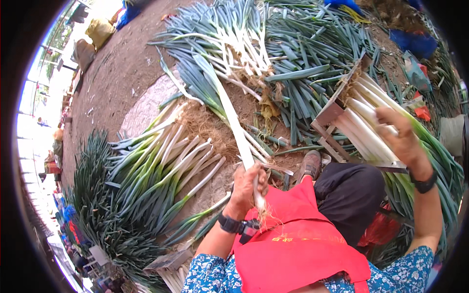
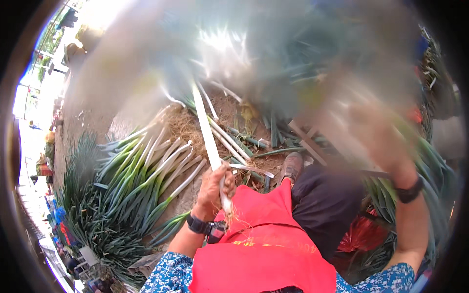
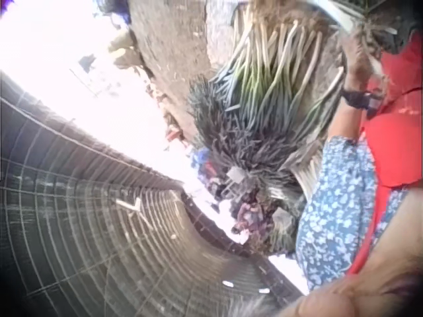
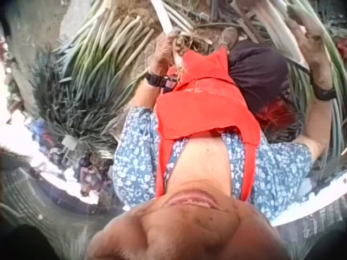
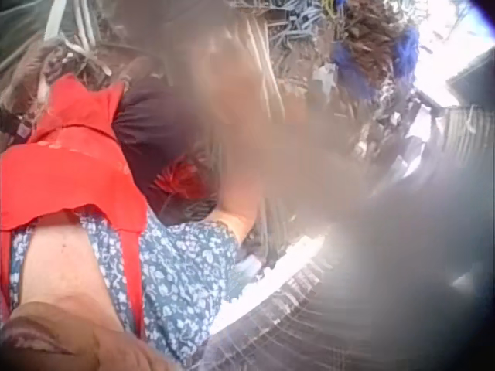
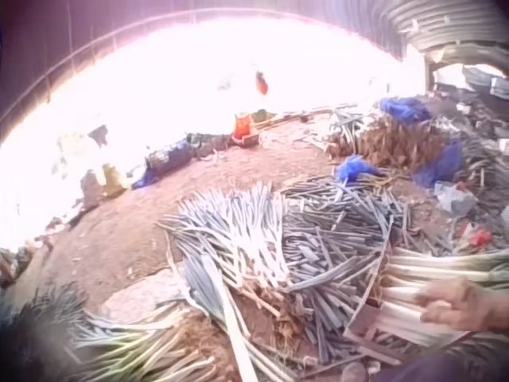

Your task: Sorting, cleaning, and packing green onions into a frame or container.

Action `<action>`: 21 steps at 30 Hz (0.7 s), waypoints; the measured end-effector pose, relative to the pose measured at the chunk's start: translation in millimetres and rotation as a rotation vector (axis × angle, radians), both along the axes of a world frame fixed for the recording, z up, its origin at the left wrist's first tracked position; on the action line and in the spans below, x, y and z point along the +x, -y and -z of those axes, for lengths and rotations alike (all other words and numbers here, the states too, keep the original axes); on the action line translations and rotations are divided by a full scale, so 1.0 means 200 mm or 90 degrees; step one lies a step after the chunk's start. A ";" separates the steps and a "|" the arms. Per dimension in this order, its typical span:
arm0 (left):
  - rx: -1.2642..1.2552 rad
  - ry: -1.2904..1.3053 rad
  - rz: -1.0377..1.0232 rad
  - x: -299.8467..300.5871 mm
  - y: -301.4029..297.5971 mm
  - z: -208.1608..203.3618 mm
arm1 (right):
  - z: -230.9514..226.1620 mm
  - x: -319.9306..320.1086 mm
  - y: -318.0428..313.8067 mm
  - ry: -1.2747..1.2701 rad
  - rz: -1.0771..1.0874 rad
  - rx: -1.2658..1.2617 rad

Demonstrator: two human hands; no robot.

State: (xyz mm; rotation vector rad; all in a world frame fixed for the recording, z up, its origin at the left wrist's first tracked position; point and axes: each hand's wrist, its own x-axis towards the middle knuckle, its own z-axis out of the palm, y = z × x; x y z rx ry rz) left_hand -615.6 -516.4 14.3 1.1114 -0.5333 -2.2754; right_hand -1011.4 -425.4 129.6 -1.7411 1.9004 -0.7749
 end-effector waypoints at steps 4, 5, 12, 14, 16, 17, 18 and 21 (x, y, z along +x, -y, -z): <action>-0.028 0.047 -0.016 0.03 -0.14 -0.11 | -0.02 0.56 0.28 0.134 -0.169 0.158; -0.046 0.076 0.007 0.00 -0.16 -0.14 | 0.02 0.65 0.34 0.165 -0.186 0.194; -0.289 0.263 0.140 -0.14 -0.27 -0.34 | 0.41 1.11 0.48 0.449 -0.097 0.263; -0.306 0.247 0.128 -0.13 -0.26 -0.36 | 0.38 1.15 0.49 0.518 -0.109 0.250; -0.334 0.244 0.094 -0.14 -0.28 -0.50 | 0.30 1.17 0.53 0.529 -0.079 0.246; -0.313 0.248 0.083 -0.14 -0.28 -0.56 | 0.20 1.17 0.51 0.661 -0.072 0.268; -0.368 0.253 0.080 -0.12 -0.28 -0.60 | 0.15 1.16 0.50 0.745 -0.095 0.269; -0.338 0.150 0.016 0.00 -0.35 -0.55 | 0.15 1.12 0.47 0.858 -0.230 0.130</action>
